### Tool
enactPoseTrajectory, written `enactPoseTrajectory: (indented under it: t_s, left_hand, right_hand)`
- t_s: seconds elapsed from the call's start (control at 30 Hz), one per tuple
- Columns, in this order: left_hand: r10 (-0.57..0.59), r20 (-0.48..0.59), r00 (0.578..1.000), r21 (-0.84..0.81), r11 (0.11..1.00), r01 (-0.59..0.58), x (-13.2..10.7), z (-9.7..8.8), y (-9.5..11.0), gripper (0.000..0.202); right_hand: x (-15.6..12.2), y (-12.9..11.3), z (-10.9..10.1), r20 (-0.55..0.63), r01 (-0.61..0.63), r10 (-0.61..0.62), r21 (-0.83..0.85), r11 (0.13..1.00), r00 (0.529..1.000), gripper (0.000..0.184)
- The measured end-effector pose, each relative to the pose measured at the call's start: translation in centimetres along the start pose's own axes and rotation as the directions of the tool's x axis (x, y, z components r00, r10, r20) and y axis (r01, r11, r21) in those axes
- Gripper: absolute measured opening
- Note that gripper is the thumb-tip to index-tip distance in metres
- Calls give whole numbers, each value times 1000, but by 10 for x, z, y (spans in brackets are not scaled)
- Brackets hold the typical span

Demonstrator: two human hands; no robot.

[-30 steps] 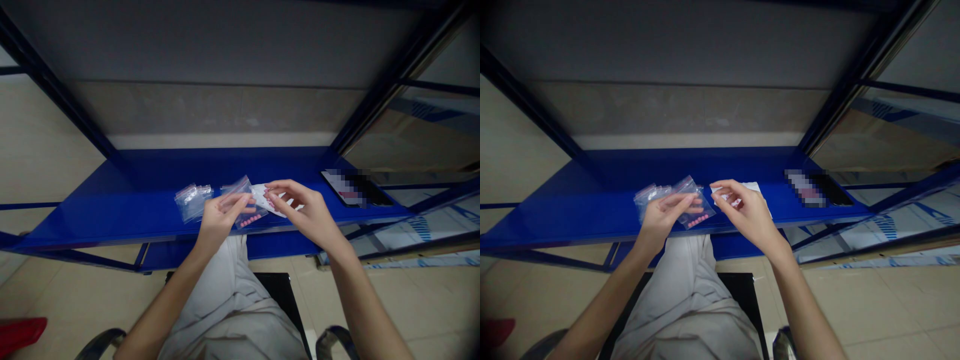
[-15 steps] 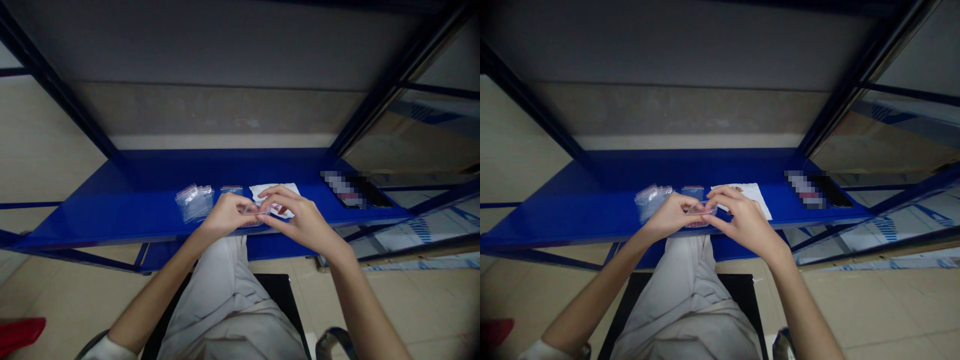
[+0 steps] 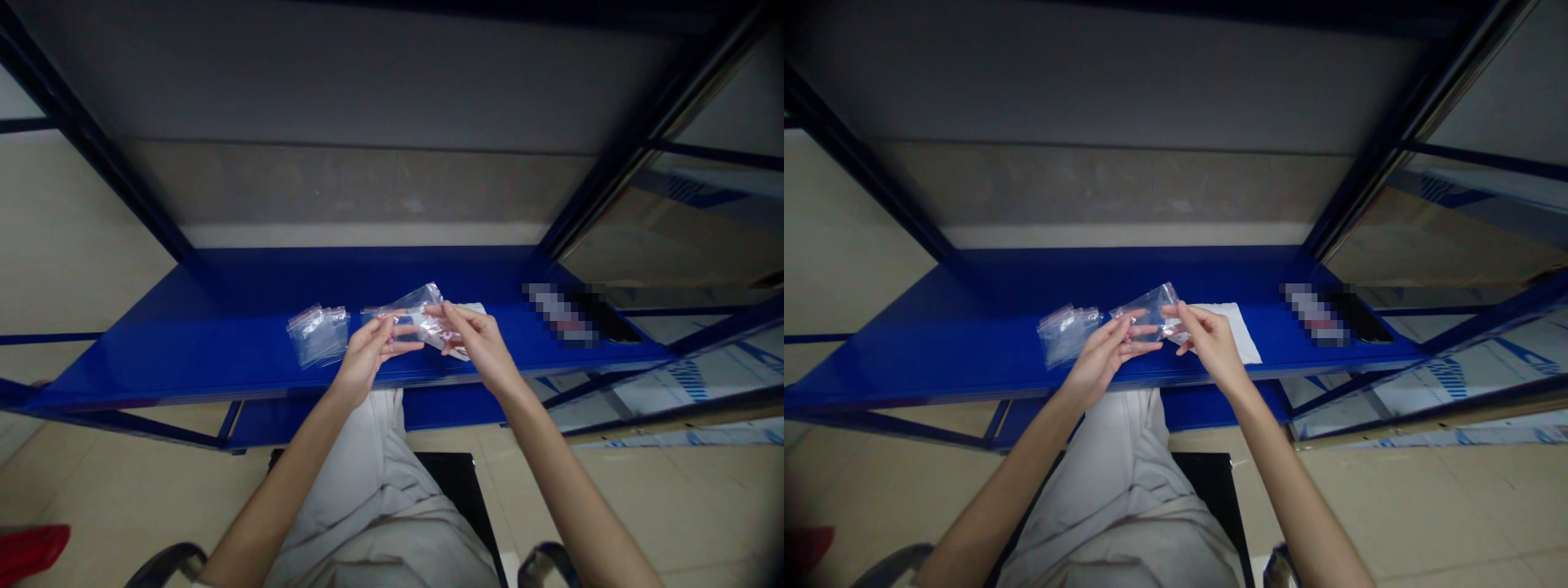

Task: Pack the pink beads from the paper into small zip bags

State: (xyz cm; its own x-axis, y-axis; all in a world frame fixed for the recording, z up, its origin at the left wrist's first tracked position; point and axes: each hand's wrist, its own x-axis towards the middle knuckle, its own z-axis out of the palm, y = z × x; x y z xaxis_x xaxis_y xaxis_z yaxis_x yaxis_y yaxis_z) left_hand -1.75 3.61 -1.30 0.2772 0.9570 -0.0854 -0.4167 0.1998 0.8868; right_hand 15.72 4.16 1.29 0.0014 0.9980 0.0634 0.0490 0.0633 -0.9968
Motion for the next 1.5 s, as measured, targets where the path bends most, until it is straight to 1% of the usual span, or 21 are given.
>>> enactPoseTrajectory:
  t_s: [0.03, 0.1, 0.17, 0.23, 0.3, 0.4, 0.47, 0.53, 0.63, 0.7, 0.77, 0.87, 0.93, 1.0, 1.07, 1.17, 1.33, 1.43, 1.5]
  left_hand:
    - [-8, 8, 1000, 19, 1000, 7, 1, -1, 1, 42]
    - [-42, 34, 999, 43, 998, 41, 5, -5, 6, 45]
    - [-105, 77, 991, 34, 994, 102, 11, -10, 10, 49]
    - [-183, 131, 974, 4, 983, 185, 17, -15, 13, 53]
    - [-256, 189, 948, -11, 965, 263, 23, -19, 12, 54]
    - [-305, 250, 919, -14, 948, 318, 28, -22, 11, 52]
    - [-311, 308, 899, -32, 941, 337, 30, -24, 11, 53]
    - [-324, 369, 871, -48, 929, 366, 31, -25, 11, 56]
    - [-363, 406, 839, -27, 913, 408, 33, -27, 11, 60]
    - [-375, 406, 833, -7, 911, 413, 34, -28, 11, 62]
    - [-375, 413, 830, -9, 910, 415, 34, -29, 11, 63]
    - [-378, 428, 821, -49, 897, 439, 32, -28, 11, 63]
    - [-374, 415, 830, -91, 890, 447, 29, -26, 11, 61]
    - [-357, 377, 855, -139, 890, 433, 24, -23, 12, 59]
    - [-336, 340, 878, -184, 892, 412, 17, -18, 13, 58]
    - [-317, 332, 889, -221, 889, 400, 5, -9, 15, 58]
    - [-275, 303, 912, -254, 899, 356, -11, 4, 18, 54]
    - [-263, 303, 916, -278, 895, 349, -20, 10, 16, 54]
    - [-270, 292, 917, -281, 893, 352, -25, 13, 15, 53]
  right_hand:
    - [2, 2, -1, 75, -47, 43, 55, 997, 996, 39]
    - [5, 8, -3, 216, -137, 107, 127, 982, 970, 40]
    - [8, 13, -6, 322, -180, 135, 113, 977, 937, 37]
    - [10, 18, -10, 372, -166, 136, 51, 985, 918, 36]
    - [12, 20, -12, 394, -123, 113, -1, 992, 912, 35]
    - [14, 22, -16, 417, -82, 60, 34, 996, 907, 36]
    - [16, 23, -17, 413, -97, 58, 74, 993, 909, 38]
    - [17, 25, -17, 388, -114, 82, 61, 992, 918, 37]
    - [19, 27, -17, 378, -111, 89, 37, 993, 922, 36]
    - [21, 28, -18, 375, -101, 66, 75, 992, 925, 37]
    - [22, 28, -19, 339, -81, 45, 93, 992, 940, 37]
    - [23, 27, -21, 299, -64, 51, 33, 997, 953, 31]
    - [22, 25, -22, 310, -44, 43, -5, 999, 950, 31]
    - [20, 22, -22, 303, 0, 13, -43, 999, 953, 30]
    - [18, 20, -22, 261, 49, -22, -98, 994, 965, 30]
    - [15, 17, -22, 212, 85, -48, -171, 981, 976, 29]
    - [10, 8, -24, 194, 111, -80, -152, 982, 978, 28]
    - [4, -1, -24, 159, 103, -80, -142, 984, 984, 28]
    - [0, -7, -24, 158, 112, -88, -147, 983, 983, 26]
